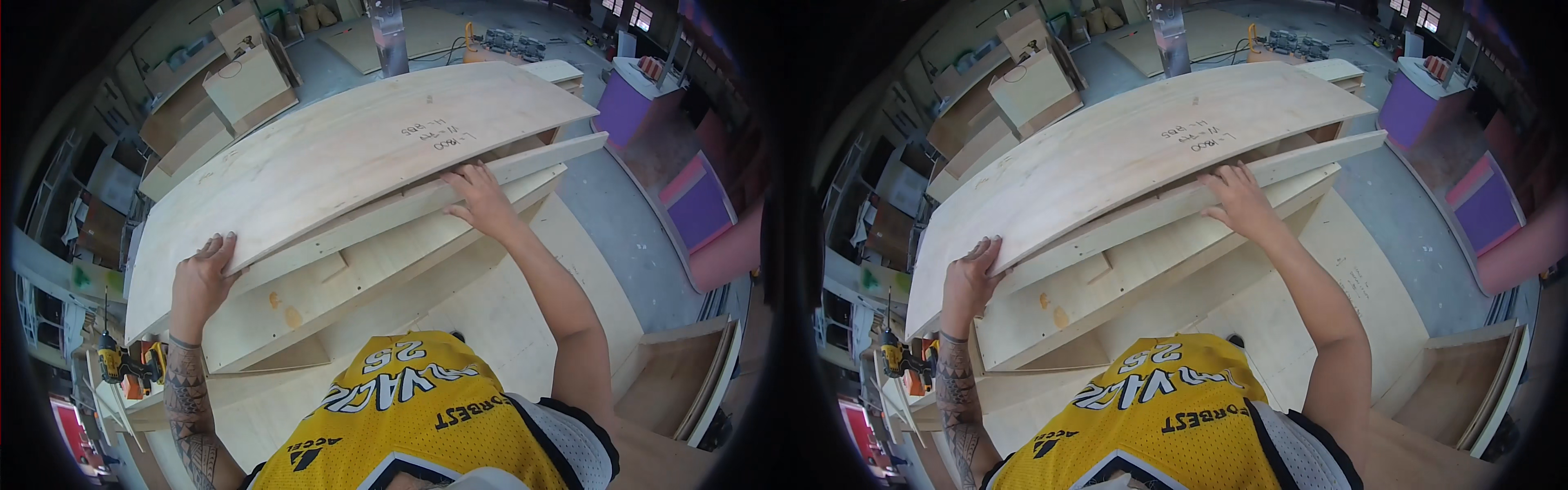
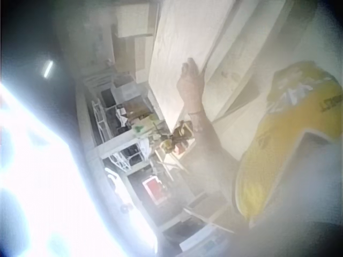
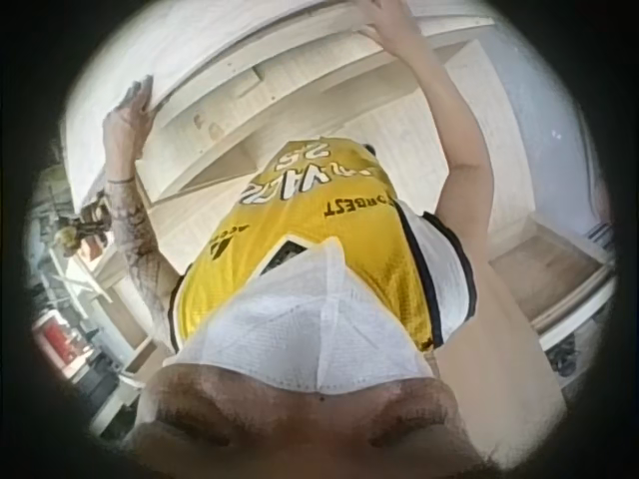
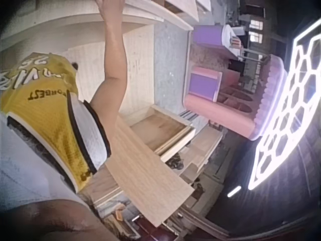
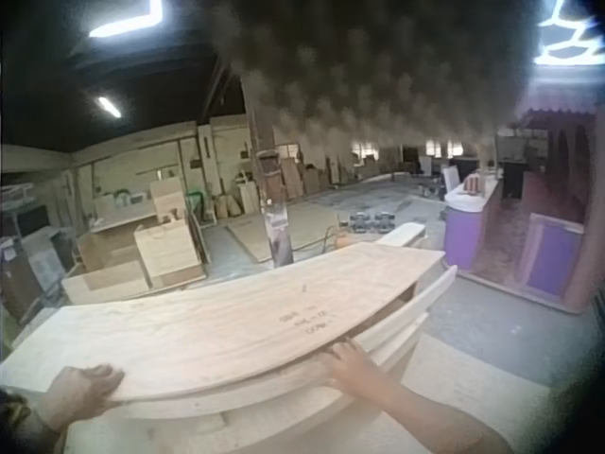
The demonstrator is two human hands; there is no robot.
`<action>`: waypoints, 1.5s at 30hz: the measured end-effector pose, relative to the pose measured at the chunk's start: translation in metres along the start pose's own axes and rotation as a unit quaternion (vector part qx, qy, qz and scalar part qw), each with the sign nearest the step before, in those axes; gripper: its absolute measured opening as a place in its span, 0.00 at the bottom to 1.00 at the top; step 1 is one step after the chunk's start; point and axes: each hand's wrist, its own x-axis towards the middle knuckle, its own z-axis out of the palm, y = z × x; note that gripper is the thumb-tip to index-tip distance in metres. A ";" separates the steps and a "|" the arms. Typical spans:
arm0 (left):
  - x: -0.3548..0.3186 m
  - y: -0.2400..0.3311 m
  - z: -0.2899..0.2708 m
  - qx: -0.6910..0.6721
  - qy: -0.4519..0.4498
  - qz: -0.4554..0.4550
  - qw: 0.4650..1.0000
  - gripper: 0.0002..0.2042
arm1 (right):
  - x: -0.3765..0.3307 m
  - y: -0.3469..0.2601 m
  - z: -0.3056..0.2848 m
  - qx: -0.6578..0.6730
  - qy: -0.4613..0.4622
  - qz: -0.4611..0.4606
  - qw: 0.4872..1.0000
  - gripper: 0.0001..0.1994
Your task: The person positions and aligns wooden boards on top of a wooden counter frame and secures them by driving screws with a power drill.
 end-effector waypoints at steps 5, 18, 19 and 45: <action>0.001 0.006 0.013 0.018 -0.019 0.011 1.000 0.32 | 0.003 0.003 0.043 -0.058 0.126 0.045 0.989 0.23; -0.001 0.000 0.039 -0.017 -0.024 0.045 0.999 0.30 | 0.028 0.025 0.070 -0.097 0.165 0.081 0.978 0.24; 0.002 0.001 0.038 -0.016 -0.023 0.047 0.999 0.30 | 0.027 0.029 0.064 -0.081 0.134 0.072 0.985 0.26; 0.071 0.010 -0.094 -0.052 -0.007 -0.010 0.999 0.18 | 0.113 0.040 0.168 -0.067 0.053 -0.024 0.996 0.30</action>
